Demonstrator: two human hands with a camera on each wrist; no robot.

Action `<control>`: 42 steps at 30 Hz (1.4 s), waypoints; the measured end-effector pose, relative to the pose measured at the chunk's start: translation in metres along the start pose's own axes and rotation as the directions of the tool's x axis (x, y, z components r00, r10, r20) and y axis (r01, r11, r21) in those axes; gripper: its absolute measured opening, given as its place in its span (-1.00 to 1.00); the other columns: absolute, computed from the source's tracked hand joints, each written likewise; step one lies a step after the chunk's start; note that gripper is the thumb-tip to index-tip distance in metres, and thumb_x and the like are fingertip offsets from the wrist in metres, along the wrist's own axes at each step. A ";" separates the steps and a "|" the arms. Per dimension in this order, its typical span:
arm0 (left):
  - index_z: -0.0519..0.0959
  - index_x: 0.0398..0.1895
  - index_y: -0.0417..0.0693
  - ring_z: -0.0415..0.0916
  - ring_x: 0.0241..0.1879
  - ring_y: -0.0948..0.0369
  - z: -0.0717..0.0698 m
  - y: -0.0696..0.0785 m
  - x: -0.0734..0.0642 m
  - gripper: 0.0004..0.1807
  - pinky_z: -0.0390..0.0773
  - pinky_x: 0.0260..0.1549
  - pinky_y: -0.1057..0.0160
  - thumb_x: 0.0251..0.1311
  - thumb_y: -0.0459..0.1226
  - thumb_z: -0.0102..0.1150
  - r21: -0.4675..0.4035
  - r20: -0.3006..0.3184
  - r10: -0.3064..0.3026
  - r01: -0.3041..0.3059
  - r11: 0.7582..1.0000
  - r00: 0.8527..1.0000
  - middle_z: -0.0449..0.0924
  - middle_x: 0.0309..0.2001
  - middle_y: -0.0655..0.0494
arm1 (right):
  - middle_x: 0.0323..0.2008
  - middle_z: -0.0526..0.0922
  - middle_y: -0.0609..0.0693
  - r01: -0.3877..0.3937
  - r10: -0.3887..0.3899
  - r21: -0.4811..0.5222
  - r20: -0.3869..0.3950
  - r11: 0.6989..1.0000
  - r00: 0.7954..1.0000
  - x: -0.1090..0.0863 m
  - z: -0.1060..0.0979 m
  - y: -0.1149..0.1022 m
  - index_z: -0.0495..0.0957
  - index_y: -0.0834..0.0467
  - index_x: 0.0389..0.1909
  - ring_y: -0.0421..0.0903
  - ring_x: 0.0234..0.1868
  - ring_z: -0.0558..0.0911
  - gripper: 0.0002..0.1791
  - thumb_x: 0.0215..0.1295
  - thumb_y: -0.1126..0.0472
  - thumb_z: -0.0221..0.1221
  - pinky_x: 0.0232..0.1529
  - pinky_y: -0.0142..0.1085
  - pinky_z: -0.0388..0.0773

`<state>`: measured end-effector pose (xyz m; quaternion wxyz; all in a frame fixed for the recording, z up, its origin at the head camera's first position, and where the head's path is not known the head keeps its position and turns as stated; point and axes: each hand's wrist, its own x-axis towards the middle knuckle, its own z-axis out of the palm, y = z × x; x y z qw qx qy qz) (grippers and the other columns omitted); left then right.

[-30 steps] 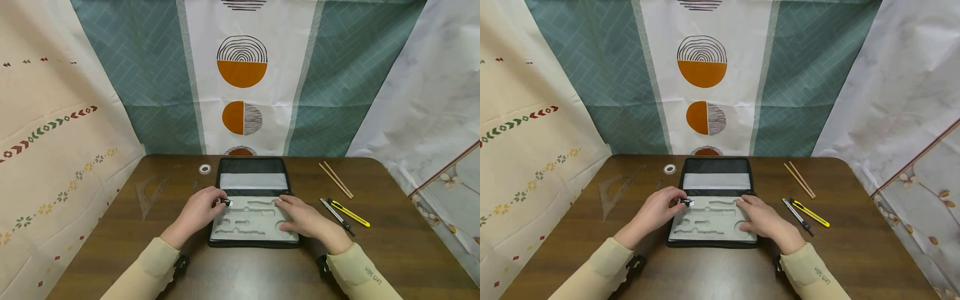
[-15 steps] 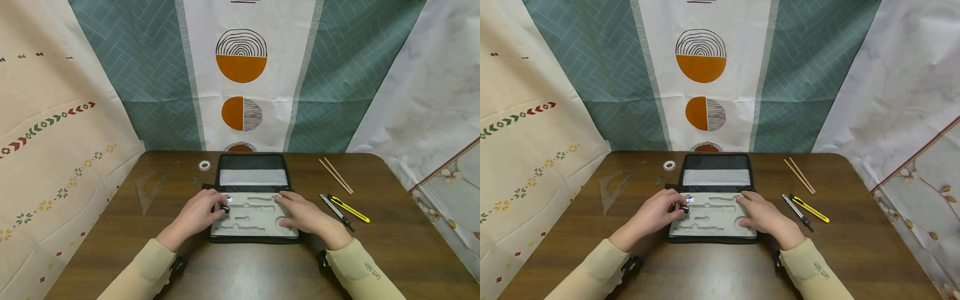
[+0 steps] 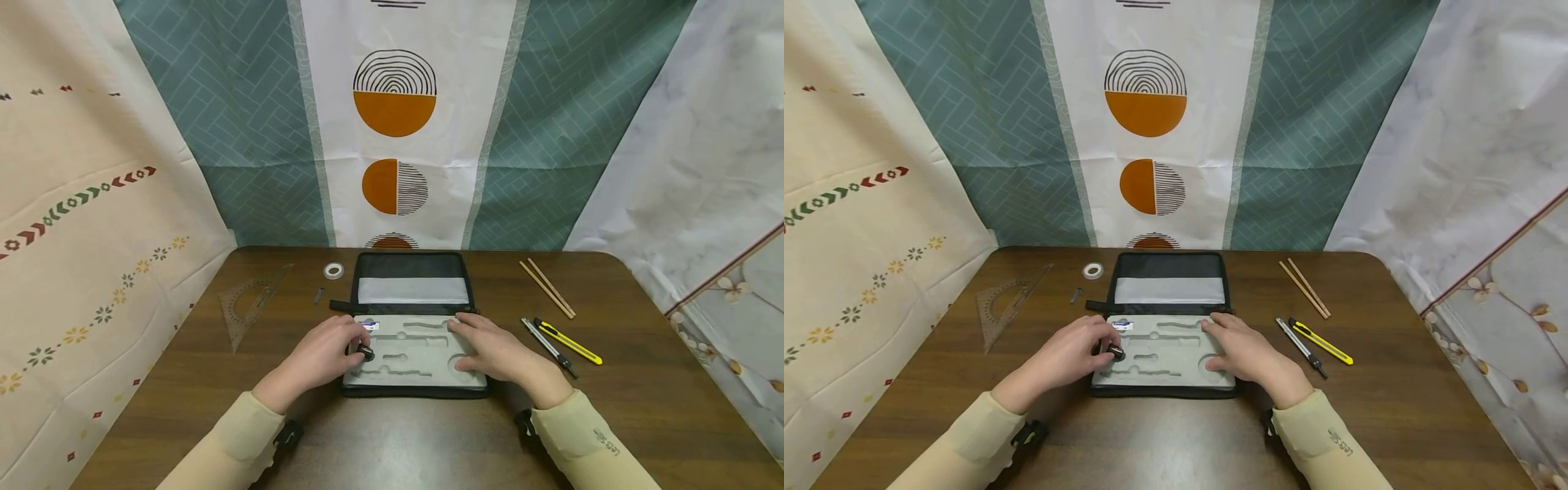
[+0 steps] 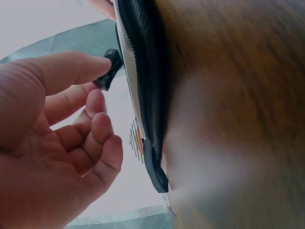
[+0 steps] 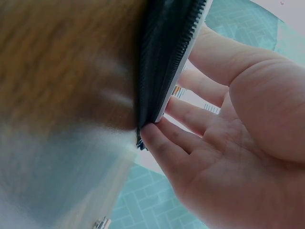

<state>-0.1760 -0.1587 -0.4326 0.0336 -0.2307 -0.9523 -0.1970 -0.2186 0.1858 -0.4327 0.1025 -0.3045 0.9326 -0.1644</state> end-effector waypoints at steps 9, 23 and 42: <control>0.72 -0.27 0.05 0.40 -0.29 0.19 0.000 0.002 -0.001 -0.83 0.45 -0.26 0.13 0.23 -0.35 0.56 0.013 0.026 -0.011 0.011 1.000 1.000 0.53 -0.36 0.22 | 0.61 0.31 0.37 -0.005 0.005 -0.006 -0.001 1.000 1.000 0.000 0.000 0.000 0.44 0.26 0.59 0.40 0.61 0.30 -0.17 0.40 0.11 0.53 0.46 0.30 0.43; 0.71 -0.27 0.04 0.38 -0.32 0.17 0.002 0.004 0.001 -0.82 0.43 -0.23 0.08 0.23 -0.34 0.59 0.015 0.032 -0.063 0.062 0.998 0.998 0.48 -0.39 0.20 | 0.61 0.31 0.38 -0.002 0.002 -0.005 0.002 1.000 1.000 0.000 0.000 0.000 0.43 0.26 0.60 0.42 0.60 0.30 -0.16 0.40 0.09 0.53 0.45 0.32 0.43; 0.71 -0.31 0.12 0.41 -0.42 0.27 0.000 0.004 -0.001 -0.83 0.49 -0.29 0.10 0.36 -0.32 0.54 0.007 0.037 -0.059 0.059 0.998 0.998 0.52 -0.46 0.35 | 0.62 0.29 0.37 -0.023 0.023 -0.003 0.006 1.000 1.000 0.001 0.001 0.000 0.42 0.26 0.61 0.39 0.62 0.29 -0.15 0.40 0.12 0.53 0.46 0.31 0.43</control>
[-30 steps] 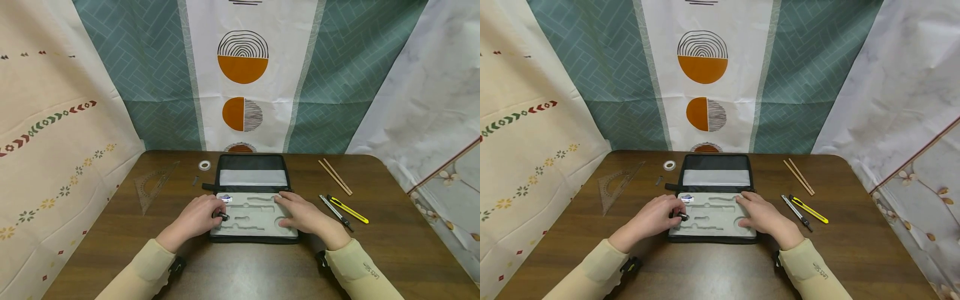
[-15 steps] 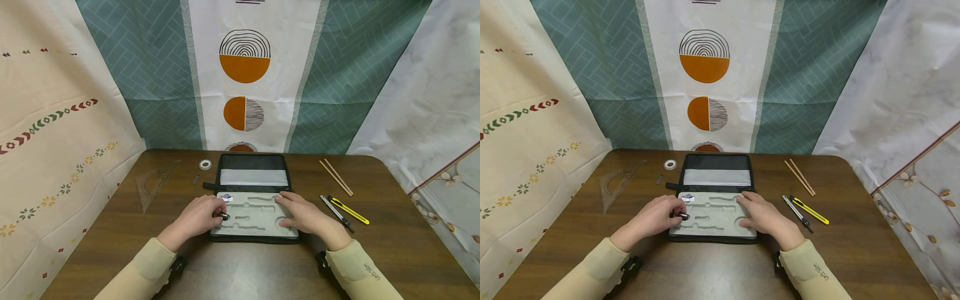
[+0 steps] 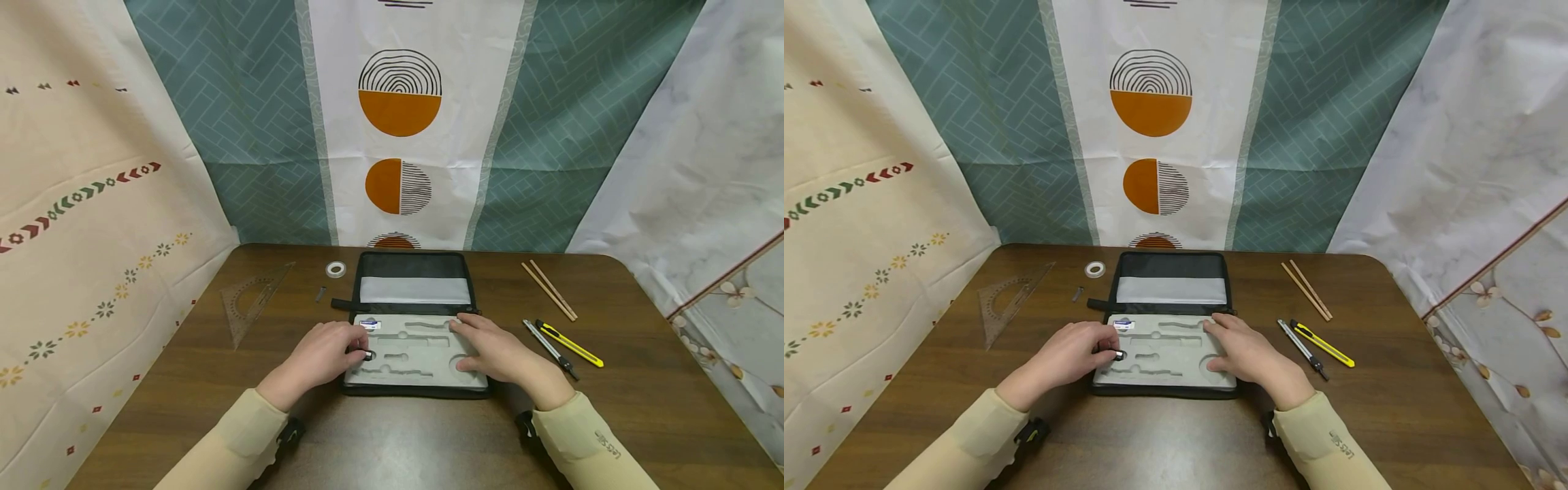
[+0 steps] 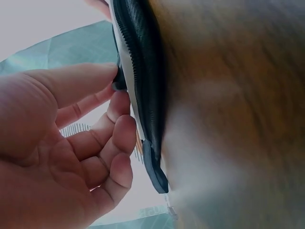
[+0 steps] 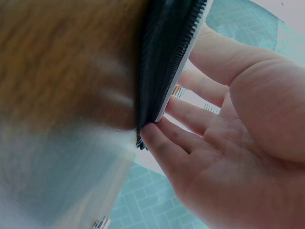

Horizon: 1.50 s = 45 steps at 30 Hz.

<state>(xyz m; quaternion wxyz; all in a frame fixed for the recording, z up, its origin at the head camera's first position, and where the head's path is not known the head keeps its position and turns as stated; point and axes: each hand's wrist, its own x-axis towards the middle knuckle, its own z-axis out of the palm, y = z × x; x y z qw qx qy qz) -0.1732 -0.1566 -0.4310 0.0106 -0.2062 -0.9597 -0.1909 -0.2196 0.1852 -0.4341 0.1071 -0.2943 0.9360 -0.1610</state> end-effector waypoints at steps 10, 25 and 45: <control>0.74 -0.31 0.04 0.48 -0.36 0.26 -0.001 -0.005 0.001 -0.85 0.59 -0.23 0.12 0.31 -0.35 0.58 0.032 0.015 0.099 -0.099 0.995 0.995 0.65 -0.37 0.28 | 0.62 0.30 0.38 0.016 -0.016 0.001 -0.005 1.000 1.000 -0.002 0.000 -0.001 0.43 0.26 0.60 0.42 0.61 0.30 -0.16 0.40 0.10 0.53 0.44 0.32 0.44; 0.75 -0.24 -0.02 0.55 -0.27 0.20 -0.006 -0.005 -0.001 -0.85 0.67 -0.17 0.11 0.31 -0.40 0.57 0.088 0.062 0.152 -0.157 0.984 0.986 0.68 -0.27 0.19 | 0.63 0.29 0.36 -0.001 0.001 -0.001 0.001 1.000 1.000 -0.001 0.002 0.000 0.43 0.25 0.61 0.41 0.62 0.28 -0.15 0.40 0.10 0.54 0.46 0.31 0.43; 0.68 -0.24 0.03 0.45 -0.28 0.22 -0.006 -0.006 -0.001 -0.82 0.59 -0.23 0.20 0.35 -0.35 0.56 0.066 0.078 0.126 -0.131 0.989 0.989 0.56 -0.29 0.24 | 0.64 0.28 0.34 -0.004 0.004 0.004 0.016 1.000 1.000 -0.001 -0.001 -0.001 0.41 0.23 0.62 0.38 0.63 0.28 -0.15 0.42 0.07 0.52 0.47 0.31 0.41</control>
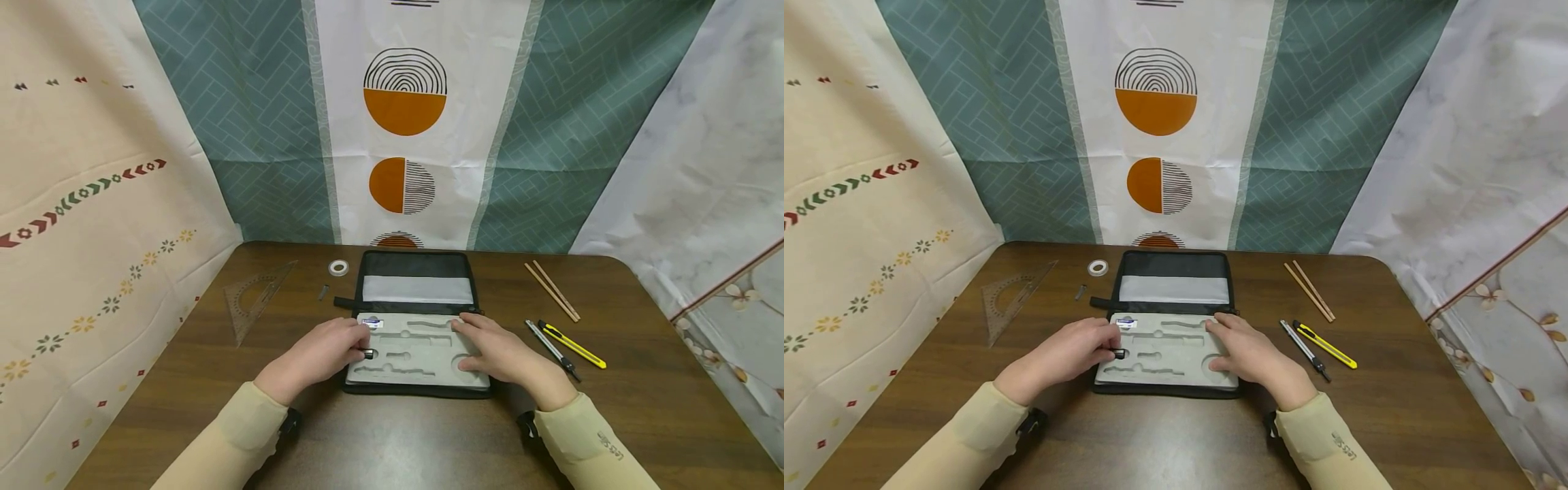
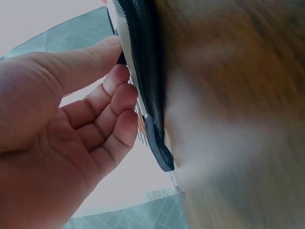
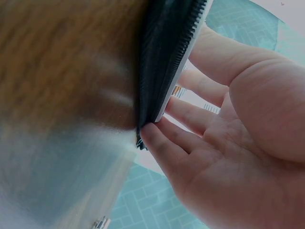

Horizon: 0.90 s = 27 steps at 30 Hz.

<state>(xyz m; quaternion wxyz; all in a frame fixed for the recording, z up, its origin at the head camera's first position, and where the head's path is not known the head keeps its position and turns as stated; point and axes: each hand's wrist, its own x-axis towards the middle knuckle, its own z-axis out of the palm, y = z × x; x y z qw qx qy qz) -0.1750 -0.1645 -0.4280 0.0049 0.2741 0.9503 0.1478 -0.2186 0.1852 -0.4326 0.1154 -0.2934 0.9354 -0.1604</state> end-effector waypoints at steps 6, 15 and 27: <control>0.70 -0.31 0.05 0.42 -0.31 0.23 0.001 -0.002 0.001 -0.81 0.54 -0.29 0.27 0.34 -0.36 0.56 -0.014 0.000 0.024 -0.024 1.000 1.000 0.50 -0.33 0.26 | 0.64 0.28 0.35 0.003 -0.003 -0.001 0.000 1.000 1.000 0.000 -0.002 0.000 0.41 0.24 0.62 0.38 0.62 0.29 -0.15 0.41 0.08 0.52 0.47 0.30 0.42; 0.70 -0.28 0.04 0.44 -0.32 0.26 0.002 -0.004 0.002 -0.83 0.57 -0.28 0.26 0.35 -0.37 0.55 -0.040 0.005 0.019 -0.019 0.999 1.000 0.54 -0.31 0.26 | 0.63 0.28 0.37 0.007 -0.007 -0.002 -0.003 1.000 1.000 0.001 -0.002 0.000 0.41 0.25 0.62 0.42 0.62 0.27 -0.15 0.41 0.10 0.52 0.48 0.32 0.40; 0.79 -0.04 -0.02 0.57 -0.19 0.22 -0.005 -0.002 -0.003 -0.85 0.71 -0.11 0.11 0.39 -0.32 0.54 -0.045 -0.034 -0.036 0.035 0.998 0.999 0.69 -0.13 0.13 | 0.63 0.28 0.36 0.018 -0.018 -0.003 -0.010 1.000 1.000 0.001 0.001 0.002 0.41 0.25 0.62 0.39 0.62 0.29 -0.14 0.41 0.09 0.52 0.45 0.30 0.44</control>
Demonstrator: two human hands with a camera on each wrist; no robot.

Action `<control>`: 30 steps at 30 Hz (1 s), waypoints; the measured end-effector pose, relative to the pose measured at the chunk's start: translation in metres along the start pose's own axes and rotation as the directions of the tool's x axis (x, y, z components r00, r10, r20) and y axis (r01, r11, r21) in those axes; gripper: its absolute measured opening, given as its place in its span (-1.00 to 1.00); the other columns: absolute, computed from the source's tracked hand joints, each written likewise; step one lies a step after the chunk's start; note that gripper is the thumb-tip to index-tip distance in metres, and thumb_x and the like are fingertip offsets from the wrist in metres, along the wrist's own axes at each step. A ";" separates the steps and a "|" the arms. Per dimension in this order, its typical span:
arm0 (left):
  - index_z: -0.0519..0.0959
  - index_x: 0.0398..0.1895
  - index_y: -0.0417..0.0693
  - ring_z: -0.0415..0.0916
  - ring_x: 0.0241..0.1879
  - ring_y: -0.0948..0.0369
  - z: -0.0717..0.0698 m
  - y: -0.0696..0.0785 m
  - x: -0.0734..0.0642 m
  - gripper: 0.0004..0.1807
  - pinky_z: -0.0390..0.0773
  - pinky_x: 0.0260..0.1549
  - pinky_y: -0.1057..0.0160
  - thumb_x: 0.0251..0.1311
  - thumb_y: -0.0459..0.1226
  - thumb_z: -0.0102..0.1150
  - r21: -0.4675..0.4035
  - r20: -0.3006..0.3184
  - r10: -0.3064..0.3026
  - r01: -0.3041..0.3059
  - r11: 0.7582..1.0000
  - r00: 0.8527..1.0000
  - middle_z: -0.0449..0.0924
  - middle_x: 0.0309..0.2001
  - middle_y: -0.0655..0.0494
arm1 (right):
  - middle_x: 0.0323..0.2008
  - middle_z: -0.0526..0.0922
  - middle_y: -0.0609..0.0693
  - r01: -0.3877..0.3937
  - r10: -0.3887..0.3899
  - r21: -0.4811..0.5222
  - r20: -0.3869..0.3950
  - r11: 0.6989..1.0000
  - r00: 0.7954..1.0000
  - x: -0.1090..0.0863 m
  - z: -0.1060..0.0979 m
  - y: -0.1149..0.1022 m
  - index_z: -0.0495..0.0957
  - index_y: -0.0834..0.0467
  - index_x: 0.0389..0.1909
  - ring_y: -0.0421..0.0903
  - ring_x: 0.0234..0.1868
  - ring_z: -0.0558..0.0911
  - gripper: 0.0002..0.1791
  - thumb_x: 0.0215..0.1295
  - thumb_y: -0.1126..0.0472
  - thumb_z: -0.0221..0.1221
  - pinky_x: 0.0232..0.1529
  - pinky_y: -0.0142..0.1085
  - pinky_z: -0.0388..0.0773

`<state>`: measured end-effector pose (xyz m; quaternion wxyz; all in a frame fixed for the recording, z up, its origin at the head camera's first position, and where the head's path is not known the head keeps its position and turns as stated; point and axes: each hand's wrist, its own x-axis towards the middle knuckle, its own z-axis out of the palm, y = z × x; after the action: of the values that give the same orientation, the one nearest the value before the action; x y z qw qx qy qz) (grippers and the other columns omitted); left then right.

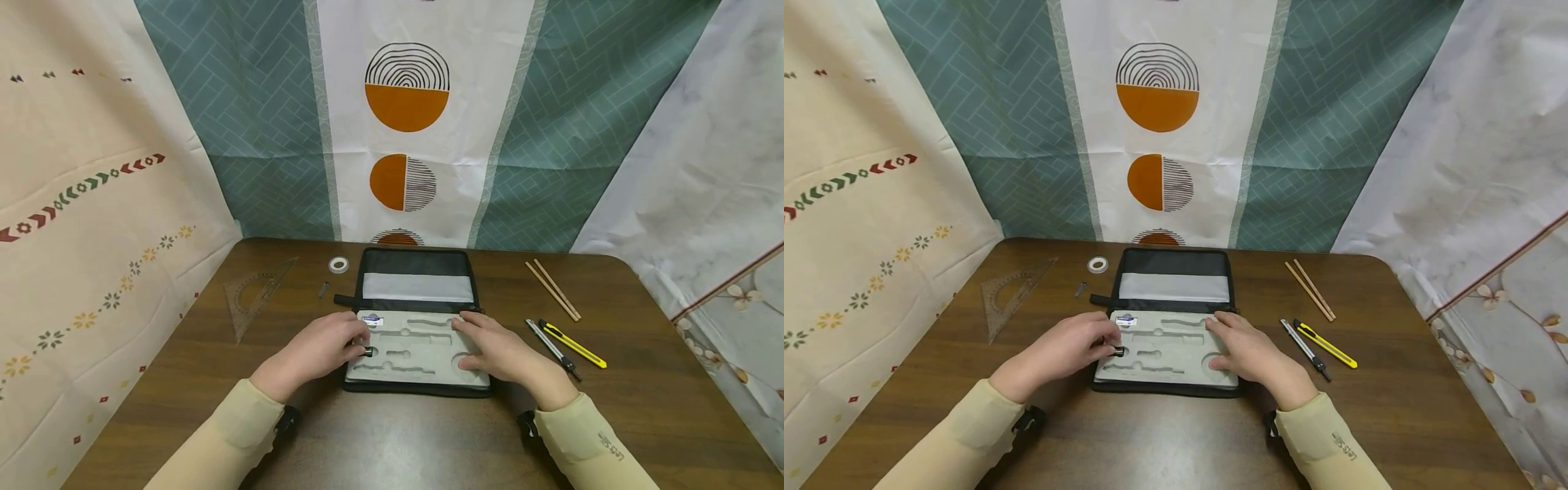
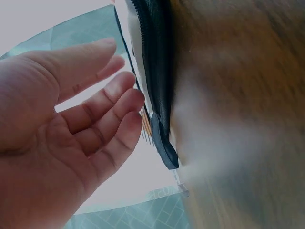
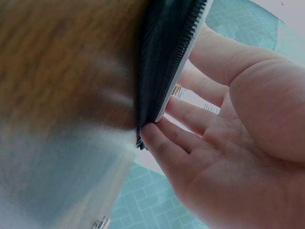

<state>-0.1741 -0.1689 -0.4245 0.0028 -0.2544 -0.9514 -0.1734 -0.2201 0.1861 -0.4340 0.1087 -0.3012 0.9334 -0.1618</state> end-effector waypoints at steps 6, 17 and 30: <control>0.77 0.09 -0.16 0.70 -0.07 0.06 -0.004 -0.003 0.000 -0.73 0.75 -0.03 0.01 0.40 -0.31 0.53 0.090 -0.114 -0.044 0.054 0.994 0.993 0.74 -0.03 -0.02 | 0.63 0.28 0.36 0.002 -0.002 -0.001 -0.005 1.000 1.000 0.000 0.000 0.001 0.40 0.25 0.62 0.40 0.62 0.28 -0.14 0.41 0.09 0.52 0.45 0.30 0.43; 0.62 0.41 -0.29 0.49 0.46 -0.26 -0.012 -0.023 0.003 -0.50 0.49 0.41 -0.28 0.55 -0.20 0.38 0.295 -0.148 -0.132 0.172 0.940 0.980 0.55 0.45 -0.32 | 0.64 0.27 0.37 -0.008 0.008 0.007 0.001 1.000 1.000 -0.001 -0.001 -0.002 0.40 0.26 0.62 0.40 0.63 0.27 -0.15 0.42 0.11 0.51 0.46 0.30 0.42; 0.49 0.53 -0.35 0.31 0.57 -0.33 -0.010 -0.055 0.013 -0.43 0.39 0.46 -0.37 0.63 -0.18 0.24 0.311 -0.114 -0.274 0.296 0.903 0.955 0.41 0.55 -0.38 | 0.64 0.27 0.34 -0.019 0.019 0.004 0.003 1.000 1.000 -0.001 0.001 -0.001 0.41 0.24 0.62 0.40 0.63 0.26 -0.15 0.41 0.11 0.53 0.48 0.30 0.40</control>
<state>-0.2129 -0.2103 -0.4318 0.0513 -0.1026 -0.9932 -0.0216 -0.2184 0.1856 -0.4342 0.1120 -0.2923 0.9358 -0.1624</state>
